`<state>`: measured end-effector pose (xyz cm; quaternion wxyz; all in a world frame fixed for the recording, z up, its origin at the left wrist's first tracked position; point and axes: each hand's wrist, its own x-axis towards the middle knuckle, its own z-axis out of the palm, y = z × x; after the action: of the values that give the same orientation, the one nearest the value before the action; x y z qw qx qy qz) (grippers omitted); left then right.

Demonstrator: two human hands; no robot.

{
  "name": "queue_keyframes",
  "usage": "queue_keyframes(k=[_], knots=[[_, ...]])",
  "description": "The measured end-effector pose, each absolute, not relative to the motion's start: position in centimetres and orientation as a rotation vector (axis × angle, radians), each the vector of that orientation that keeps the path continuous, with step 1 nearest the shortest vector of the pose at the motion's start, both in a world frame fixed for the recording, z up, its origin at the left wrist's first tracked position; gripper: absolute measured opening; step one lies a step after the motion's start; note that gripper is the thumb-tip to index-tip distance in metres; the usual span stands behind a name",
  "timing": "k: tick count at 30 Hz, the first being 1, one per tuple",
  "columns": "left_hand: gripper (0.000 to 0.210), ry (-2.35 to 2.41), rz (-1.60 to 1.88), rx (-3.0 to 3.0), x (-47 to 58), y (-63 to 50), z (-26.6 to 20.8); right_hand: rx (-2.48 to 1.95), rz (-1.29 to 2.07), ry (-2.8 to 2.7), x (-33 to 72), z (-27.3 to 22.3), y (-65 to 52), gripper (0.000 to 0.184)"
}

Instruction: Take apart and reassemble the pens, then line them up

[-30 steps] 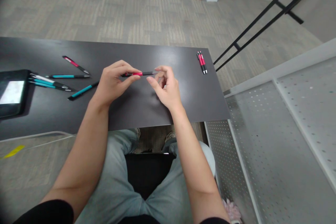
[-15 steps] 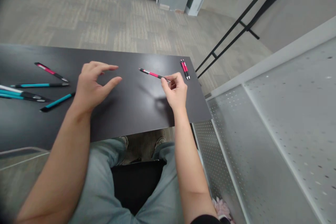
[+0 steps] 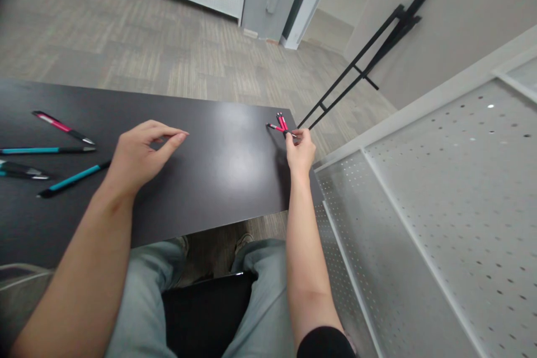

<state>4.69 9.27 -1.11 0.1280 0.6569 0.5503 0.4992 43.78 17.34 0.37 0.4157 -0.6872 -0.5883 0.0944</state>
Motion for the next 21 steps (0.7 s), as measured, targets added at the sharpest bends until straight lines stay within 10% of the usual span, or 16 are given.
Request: queue_keyframes(k=[21], knots=[[0.015, 1.59, 1.341, 1.869, 4.5, 9.1, -1.2, -2.094, 0.085, -1.559, 41.6, 0.1, 18.9, 0.01]])
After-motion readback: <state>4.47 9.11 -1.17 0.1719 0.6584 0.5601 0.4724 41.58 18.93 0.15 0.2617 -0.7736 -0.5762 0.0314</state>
